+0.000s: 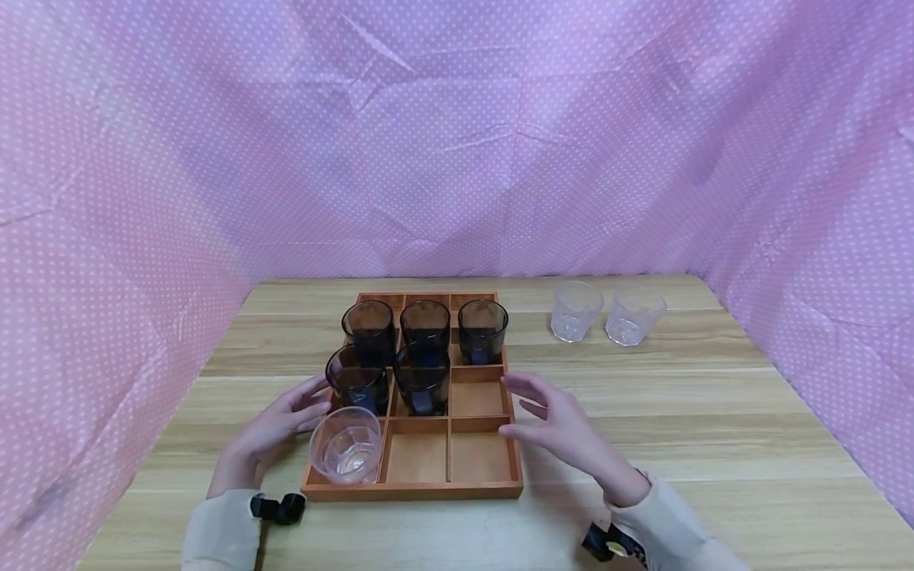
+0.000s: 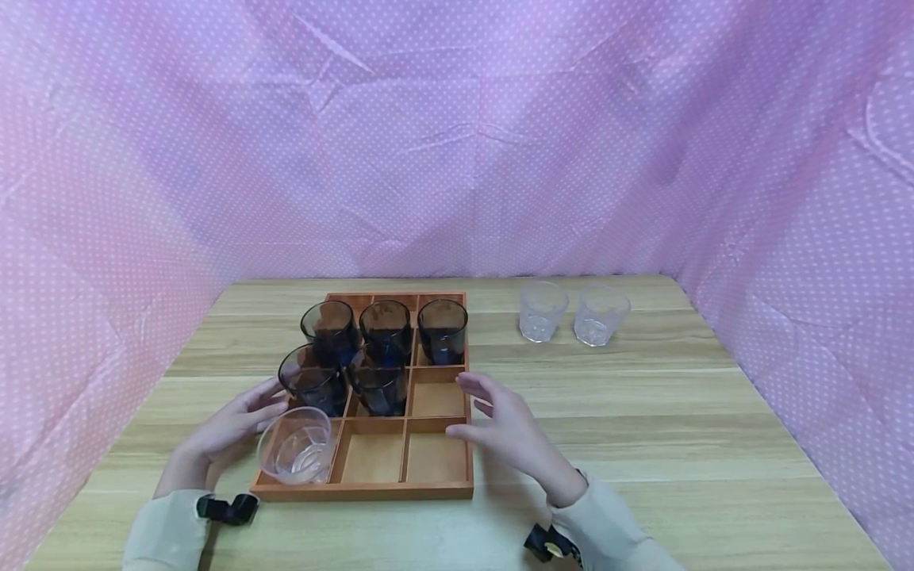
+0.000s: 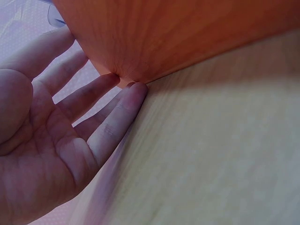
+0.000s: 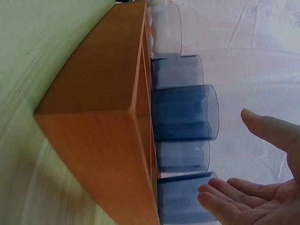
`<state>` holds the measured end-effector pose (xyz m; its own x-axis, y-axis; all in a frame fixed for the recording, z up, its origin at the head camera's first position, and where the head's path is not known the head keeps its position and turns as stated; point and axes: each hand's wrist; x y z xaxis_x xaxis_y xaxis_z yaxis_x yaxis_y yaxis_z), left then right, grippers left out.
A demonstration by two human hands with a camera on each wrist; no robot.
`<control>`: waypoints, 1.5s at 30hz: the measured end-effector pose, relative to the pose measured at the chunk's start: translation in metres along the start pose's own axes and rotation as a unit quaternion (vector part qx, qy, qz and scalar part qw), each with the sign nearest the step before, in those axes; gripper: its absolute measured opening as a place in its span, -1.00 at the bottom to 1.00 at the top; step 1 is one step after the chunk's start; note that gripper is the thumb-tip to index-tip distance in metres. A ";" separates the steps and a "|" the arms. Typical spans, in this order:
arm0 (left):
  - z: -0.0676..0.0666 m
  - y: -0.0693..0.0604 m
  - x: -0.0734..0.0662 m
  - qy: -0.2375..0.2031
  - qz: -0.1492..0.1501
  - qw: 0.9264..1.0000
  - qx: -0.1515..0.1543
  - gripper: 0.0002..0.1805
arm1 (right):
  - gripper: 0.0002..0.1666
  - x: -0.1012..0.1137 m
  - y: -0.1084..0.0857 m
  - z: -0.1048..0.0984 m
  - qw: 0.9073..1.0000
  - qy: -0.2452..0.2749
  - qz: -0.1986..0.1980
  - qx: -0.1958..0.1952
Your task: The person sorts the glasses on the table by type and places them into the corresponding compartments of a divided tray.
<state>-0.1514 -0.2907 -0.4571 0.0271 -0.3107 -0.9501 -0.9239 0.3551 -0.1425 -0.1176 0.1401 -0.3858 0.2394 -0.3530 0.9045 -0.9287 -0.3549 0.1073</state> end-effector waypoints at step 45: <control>0.003 -0.001 0.004 -0.002 0.018 1.000 -0.002 -0.27 | -0.22 -0.070 0.042 -0.106 0.980 -0.109 0.062 -0.153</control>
<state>-0.1491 -0.2894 -0.4620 -0.0035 -0.2940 -0.9558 -0.9255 0.3629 -0.1083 -0.2034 0.2415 -0.4012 0.1440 -0.5651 0.8123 -0.9879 -0.0337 0.1517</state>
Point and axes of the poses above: each hand's wrist, its own y-axis towards the middle knuckle, its own z-axis out of the palm, x = y × z, and after that the axes turned 2 degrees about -x, right-handed
